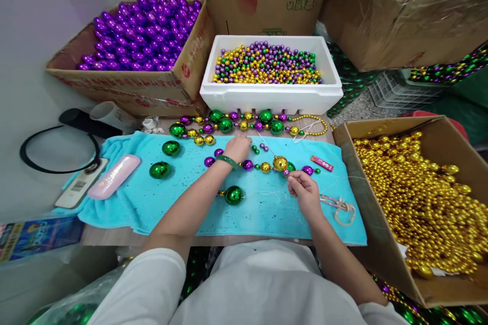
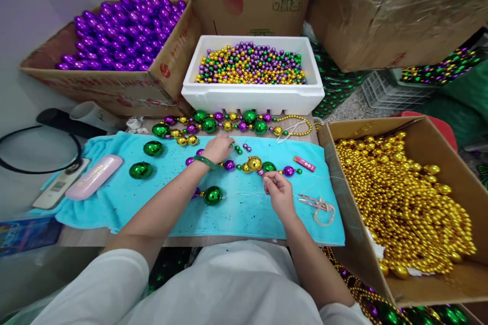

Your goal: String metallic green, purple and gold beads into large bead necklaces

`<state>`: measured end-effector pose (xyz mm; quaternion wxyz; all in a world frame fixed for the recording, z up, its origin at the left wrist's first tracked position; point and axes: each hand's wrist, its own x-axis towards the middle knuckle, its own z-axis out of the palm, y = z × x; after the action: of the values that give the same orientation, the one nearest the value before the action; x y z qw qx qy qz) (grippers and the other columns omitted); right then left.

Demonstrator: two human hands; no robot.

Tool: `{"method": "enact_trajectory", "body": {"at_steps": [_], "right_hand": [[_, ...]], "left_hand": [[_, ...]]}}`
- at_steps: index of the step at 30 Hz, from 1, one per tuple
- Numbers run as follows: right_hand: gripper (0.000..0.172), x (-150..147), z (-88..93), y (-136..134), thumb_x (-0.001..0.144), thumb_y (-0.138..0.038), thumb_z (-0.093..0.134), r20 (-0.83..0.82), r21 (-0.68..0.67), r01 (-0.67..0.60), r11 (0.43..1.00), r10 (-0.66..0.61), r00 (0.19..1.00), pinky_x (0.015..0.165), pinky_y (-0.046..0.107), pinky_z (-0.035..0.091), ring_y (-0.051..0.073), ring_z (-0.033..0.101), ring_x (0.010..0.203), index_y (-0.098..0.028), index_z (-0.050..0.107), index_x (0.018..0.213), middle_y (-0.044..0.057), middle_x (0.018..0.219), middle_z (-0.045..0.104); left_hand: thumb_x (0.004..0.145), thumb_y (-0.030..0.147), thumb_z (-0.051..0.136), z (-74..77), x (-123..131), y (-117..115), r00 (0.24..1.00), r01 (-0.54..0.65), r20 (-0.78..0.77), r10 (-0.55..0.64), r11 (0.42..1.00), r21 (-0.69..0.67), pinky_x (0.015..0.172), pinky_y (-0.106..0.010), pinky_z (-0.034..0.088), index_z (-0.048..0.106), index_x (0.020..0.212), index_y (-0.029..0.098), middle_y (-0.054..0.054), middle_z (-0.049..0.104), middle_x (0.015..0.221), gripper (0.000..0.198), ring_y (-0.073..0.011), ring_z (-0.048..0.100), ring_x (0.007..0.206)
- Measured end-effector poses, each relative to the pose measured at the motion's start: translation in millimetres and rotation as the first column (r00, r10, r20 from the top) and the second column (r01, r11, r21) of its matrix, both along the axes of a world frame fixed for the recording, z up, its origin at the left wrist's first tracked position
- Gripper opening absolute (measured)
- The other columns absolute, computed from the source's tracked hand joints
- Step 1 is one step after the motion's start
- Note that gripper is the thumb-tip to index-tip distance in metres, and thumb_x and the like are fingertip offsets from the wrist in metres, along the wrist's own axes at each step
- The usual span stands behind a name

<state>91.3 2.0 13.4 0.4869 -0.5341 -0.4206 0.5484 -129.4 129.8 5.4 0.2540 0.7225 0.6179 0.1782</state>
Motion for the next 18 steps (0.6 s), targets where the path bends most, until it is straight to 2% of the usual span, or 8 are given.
{"method": "enact_trajectory", "body": {"at_steps": [2, 3, 4, 6, 7, 9, 13, 18], "right_hand": [[0.023, -0.6, -0.1, -0.8, 0.073, -0.041, 0.065, 0.003, 0.005, -0.008, 1.0, 0.008, 1.0, 0.042, 0.021, 0.032, 0.008, 0.041, 0.046, -0.019, 0.059, 0.076, -0.005, 0.051, 0.048], [0.022, -1.5, -0.1, -1.3, 0.072, -0.04, 0.065, 0.003, 0.006, -0.016, 1.0, 0.016, 1.0, 0.043, 0.022, 0.032, 0.009, 0.042, 0.046, -0.019, 0.06, 0.075, -0.004, 0.051, 0.048], [0.022, -2.8, 0.0, -1.8, 0.072, -0.04, 0.065, 0.004, 0.004, -0.025, 1.0, 0.025, 1.0, 0.043, 0.022, 0.033, 0.009, 0.043, 0.046, -0.018, 0.06, 0.075, -0.004, 0.051, 0.048], [0.022, -6.2, 0.3, -2.7, 0.072, -0.04, 0.065, 0.007, 0.003, -0.043, 0.999, 0.043, 0.999, 0.043, 0.022, 0.033, 0.009, 0.043, 0.046, -0.018, 0.06, 0.073, -0.004, 0.05, 0.047], [0.022, -8.2, 0.5, -3.1, 0.071, -0.04, 0.065, 0.01, 0.004, -0.052, 0.999, 0.052, 0.999, 0.043, 0.022, 0.033, 0.009, 0.042, 0.046, -0.018, 0.06, 0.072, -0.005, 0.05, 0.047], [0.022, -12.0, 0.9, -3.7, 0.071, -0.04, 0.064, 0.017, 0.008, -0.067, 0.998, 0.067, 0.998, 0.043, 0.022, 0.033, 0.008, 0.041, 0.045, -0.018, 0.06, 0.071, -0.005, 0.049, 0.046], [0.021, -18.4, 2.3, -4.5, 0.072, -0.039, 0.064, 0.028, 0.011, -0.093, 0.996, 0.093, 0.995, 0.043, 0.022, 0.033, 0.009, 0.041, 0.045, -0.018, 0.06, 0.071, -0.005, 0.049, 0.046], [0.021, -22.2, 4.1, -5.6, 0.072, -0.039, 0.064, 0.033, 0.019, -0.095, 0.995, 0.094, 0.995, 0.044, 0.022, 0.032, 0.008, 0.04, 0.044, -0.018, 0.06, 0.072, -0.005, 0.049, 0.045]], "left_hand": [[0.078, 0.013, 0.057, 9.5, -7.7, -4.8, 0.987, -0.069, 0.142, 0.07, 0.998, -0.009, 0.091, -0.042, 0.045, 0.07, 0.093, 0.015, -0.013, 0.067, 0.098, 0.02, -0.0266, 0.059, 0.099], [0.08, 0.017, 0.057, 15.0, -12.1, -8.8, 0.945, -0.115, 0.301, 0.128, 0.992, -0.061, 0.085, -0.038, 0.048, 0.069, 0.097, 0.015, -0.012, 0.067, 0.097, 0.021, -0.0228, 0.061, 0.091], [0.082, 0.021, 0.057, 20.7, -16.4, -13.8, 0.845, -0.147, 0.495, 0.203, 0.978, -0.15, 0.078, -0.034, 0.051, 0.068, 0.099, 0.015, -0.01, 0.068, 0.094, 0.022, -0.0188, 0.062, 0.082], [0.079, 0.025, 0.063, 31.4, -23.5, -25.7, 0.48, -0.11, 0.798, 0.366, 0.927, -0.359, 0.066, -0.026, 0.052, 0.068, 0.1, 0.015, -0.007, 0.068, 0.087, 0.023, -0.0124, 0.061, 0.069], [0.077, 0.024, 0.066, 36.1, -26.1, -31.9, 0.303, -0.058, 0.854, 0.423, 0.902, -0.427, 0.063, -0.023, 0.051, 0.068, 0.099, 0.014, -0.007, 0.068, 0.086, 0.024, -0.0105, 0.061, 0.067], [0.075, 0.019, 0.068, 43.4, -29.0, -42.7, 0.122, 0.008, 0.872, 0.475, 0.878, -0.479, 0.061, -0.019, 0.051, 0.067, 0.097, 0.013, -0.006, 0.069, 0.083, 0.023, -0.0083, 0.061, 0.065], [0.076, 0.013, 0.066, 49.7, -29.7, -53.9, 0.01, 0.013, 0.869, 0.495, 0.869, -0.495, 0.059, -0.017, 0.052, 0.067, 0.093, 0.012, -0.005, 0.069, 0.082, 0.017, -0.0077, 0.063, 0.065], [0.073, 0.01, 0.067, 50.0, -30.5, -57.1, -0.02, -0.005, 0.875, 0.483, 0.876, -0.483, 0.058, -0.016, 0.052, 0.068, 0.092, 0.012, -0.004, 0.068, 0.078, 0.019, -0.0081, 0.063, 0.065]]}}
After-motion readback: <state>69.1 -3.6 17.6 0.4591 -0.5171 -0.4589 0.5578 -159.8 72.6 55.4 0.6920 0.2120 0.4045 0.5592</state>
